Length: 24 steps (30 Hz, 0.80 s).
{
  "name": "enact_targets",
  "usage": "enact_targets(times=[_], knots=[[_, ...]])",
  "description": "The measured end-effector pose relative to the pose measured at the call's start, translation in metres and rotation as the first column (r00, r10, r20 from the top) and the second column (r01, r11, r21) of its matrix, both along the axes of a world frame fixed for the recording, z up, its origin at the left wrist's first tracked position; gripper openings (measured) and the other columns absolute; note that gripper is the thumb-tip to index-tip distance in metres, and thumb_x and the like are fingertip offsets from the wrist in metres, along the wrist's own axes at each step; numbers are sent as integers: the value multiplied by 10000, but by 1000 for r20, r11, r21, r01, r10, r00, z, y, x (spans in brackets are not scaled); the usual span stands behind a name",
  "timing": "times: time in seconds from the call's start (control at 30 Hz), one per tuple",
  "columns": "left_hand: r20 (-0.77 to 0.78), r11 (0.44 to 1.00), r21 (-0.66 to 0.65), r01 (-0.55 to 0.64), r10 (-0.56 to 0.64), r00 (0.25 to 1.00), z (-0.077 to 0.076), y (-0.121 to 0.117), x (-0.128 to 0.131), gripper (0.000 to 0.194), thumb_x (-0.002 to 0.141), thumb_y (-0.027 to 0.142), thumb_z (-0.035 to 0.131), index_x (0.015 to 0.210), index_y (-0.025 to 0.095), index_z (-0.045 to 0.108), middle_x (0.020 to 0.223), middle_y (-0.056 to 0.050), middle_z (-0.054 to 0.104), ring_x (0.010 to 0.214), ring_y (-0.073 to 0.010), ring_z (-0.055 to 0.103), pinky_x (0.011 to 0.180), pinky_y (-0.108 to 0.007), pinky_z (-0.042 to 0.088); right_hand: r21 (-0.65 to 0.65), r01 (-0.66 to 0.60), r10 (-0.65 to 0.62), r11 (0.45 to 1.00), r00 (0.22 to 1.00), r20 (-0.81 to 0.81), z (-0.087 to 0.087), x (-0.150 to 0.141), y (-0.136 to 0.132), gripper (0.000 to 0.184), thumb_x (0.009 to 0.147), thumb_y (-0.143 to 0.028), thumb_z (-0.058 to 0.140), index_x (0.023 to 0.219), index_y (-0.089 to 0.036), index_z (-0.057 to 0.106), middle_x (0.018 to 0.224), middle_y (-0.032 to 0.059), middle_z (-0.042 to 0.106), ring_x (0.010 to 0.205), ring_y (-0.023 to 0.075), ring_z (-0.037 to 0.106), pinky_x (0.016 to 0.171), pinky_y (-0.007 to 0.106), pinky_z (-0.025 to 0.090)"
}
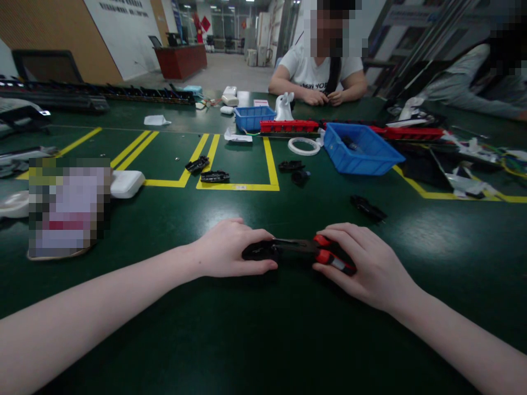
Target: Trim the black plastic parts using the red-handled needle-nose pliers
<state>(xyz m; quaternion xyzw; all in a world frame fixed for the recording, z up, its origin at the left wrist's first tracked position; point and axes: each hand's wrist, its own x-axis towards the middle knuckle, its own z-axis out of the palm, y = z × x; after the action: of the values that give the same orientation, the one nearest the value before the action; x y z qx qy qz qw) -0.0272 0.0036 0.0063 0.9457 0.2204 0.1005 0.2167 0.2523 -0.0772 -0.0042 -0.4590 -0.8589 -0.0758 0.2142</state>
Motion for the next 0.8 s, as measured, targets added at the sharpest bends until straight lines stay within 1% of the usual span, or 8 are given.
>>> enact_targets(times=[0.17, 0.33, 0.43, 0.53, 0.63, 0.73, 0.8], knots=[[20, 1000, 9, -3, 2, 1000, -1, 1, 0, 393, 913, 522, 571, 1099, 187, 658, 808, -20, 700, 661, -155, 618, 651, -275, 423, 0, -3, 3, 1000, 1000, -16, 0, 3, 0, 363, 883, -403, 620, 1154, -173, 547, 1052, 129, 661, 926, 260, 638, 761, 401, 520], [13, 1000, -7, 4, -4, 1000, -1, 0, 0, 388, 906, 512, 581, 1100, 184, 658, 830, -19, 707, 652, -148, 615, 659, -275, 426, 2, -37, 37, 999, 999, 3, 2, 2, 1, 366, 882, -393, 622, 1158, -165, 547, 1050, 134, 665, 939, 264, 642, 771, 408, 528], [12, 1000, -6, 15, -15, 1000, -1, 0, 0, 397, 907, 506, 579, 1129, 186, 655, 839, -19, 712, 665, -154, 616, 667, -281, 424, -7, -60, 60, 998, 998, -3, 1, 1, 0, 356, 883, -395, 620, 1149, -169, 552, 1036, 130, 666, 909, 254, 645, 745, 397, 530], [-1, 999, 0, 37, -37, 999, -1, 0, 0, 402, 907, 500, 581, 1146, 185, 651, 815, -13, 709, 655, -159, 605, 667, -289, 416, -34, -76, 76, 996, 997, -17, -3, 1, -1, 346, 890, -413, 612, 1132, -172, 558, 1021, 118, 657, 855, 228, 637, 705, 368, 528], [-7, 999, 7, 53, -53, 999, 0, 0, 0, 403, 915, 490, 575, 1164, 181, 641, 801, -9, 705, 632, -153, 589, 663, -289, 411, -79, -73, 71, 994, 997, -19, -5, 1, -3, 360, 894, -434, 605, 1129, -165, 561, 1019, 114, 641, 837, 213, 631, 700, 348, 529], [-13, 998, 25, 49, -48, 999, -1, 0, 0, 395, 925, 475, 569, 1180, 179, 630, 794, -8, 703, 641, -156, 591, 655, -283, 404, -117, -50, 49, 992, 999, -12, -4, 0, -4, 385, 884, -469, 610, 1115, -164, 562, 996, 105, 632, 816, 209, 628, 688, 341, 524], [-13, 998, 44, 54, -53, 998, -1, 0, 0, 380, 929, 468, 568, 1169, 179, 633, 789, -5, 701, 636, -153, 588, 655, -280, 401, -130, -44, 43, 991, 999, -9, -2, -1, -3, 366, 875, -474, 620, 1068, -169, 562, 959, 94, 630, 791, 205, 621, 673, 338, 518]])
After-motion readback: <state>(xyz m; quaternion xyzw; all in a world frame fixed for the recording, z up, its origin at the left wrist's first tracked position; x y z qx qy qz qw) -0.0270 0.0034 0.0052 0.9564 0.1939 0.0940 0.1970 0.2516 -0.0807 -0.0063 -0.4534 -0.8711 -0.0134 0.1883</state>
